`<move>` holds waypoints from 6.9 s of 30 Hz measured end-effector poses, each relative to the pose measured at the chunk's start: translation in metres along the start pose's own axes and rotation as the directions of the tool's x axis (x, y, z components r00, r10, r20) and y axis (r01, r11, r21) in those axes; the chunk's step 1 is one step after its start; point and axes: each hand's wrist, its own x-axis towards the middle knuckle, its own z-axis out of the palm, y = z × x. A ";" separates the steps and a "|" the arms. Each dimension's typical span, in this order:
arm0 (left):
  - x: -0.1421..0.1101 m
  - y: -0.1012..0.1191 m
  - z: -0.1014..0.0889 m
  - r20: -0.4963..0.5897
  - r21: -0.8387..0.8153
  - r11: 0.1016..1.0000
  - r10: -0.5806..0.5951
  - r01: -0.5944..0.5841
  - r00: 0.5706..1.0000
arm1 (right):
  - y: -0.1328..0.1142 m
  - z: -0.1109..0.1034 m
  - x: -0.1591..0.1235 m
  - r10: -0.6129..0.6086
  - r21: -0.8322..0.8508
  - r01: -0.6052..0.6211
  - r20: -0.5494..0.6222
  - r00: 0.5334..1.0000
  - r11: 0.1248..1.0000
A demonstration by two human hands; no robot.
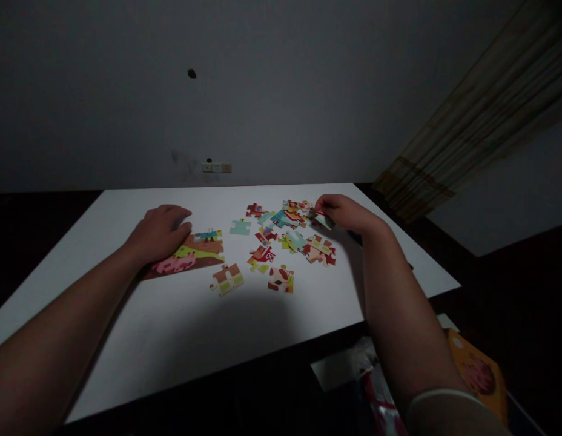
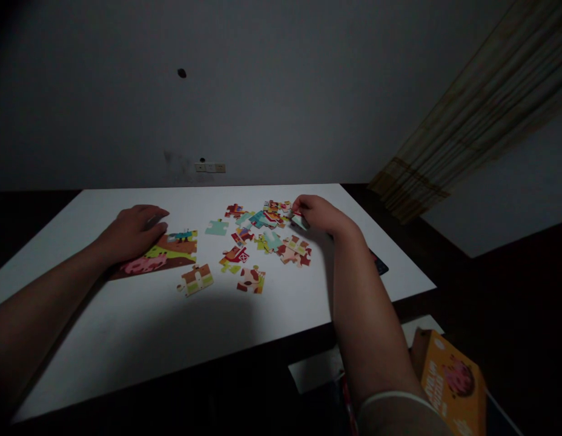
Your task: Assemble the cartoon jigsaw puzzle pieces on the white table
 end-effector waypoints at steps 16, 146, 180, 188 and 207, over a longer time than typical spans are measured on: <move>0.000 0.001 -0.001 -0.004 0.036 0.997 0.068 -0.068 0.998 | -0.035 0.047 0.011 -0.196 -0.401 0.169 -0.028 0.980 0.900; 0.000 -0.003 0.006 0.006 0.053 0.998 0.041 -0.041 0.999 | -0.036 0.074 0.025 -0.280 -0.408 0.254 -0.004 0.960 0.877; 0.000 0.000 0.003 0.010 0.060 0.998 0.033 -0.033 0.999 | -0.036 0.034 -0.004 -0.334 -0.219 0.403 0.292 0.896 0.888; 0.000 -0.001 0.004 0.013 0.051 0.998 0.043 -0.044 0.999 | -0.032 0.044 0.011 -0.265 0.052 0.266 -0.014 0.964 0.963; 0.001 -0.004 0.005 0.023 0.031 0.999 0.029 -0.030 0.999 | -0.023 0.020 -0.006 -0.190 -0.230 0.237 0.210 0.959 0.944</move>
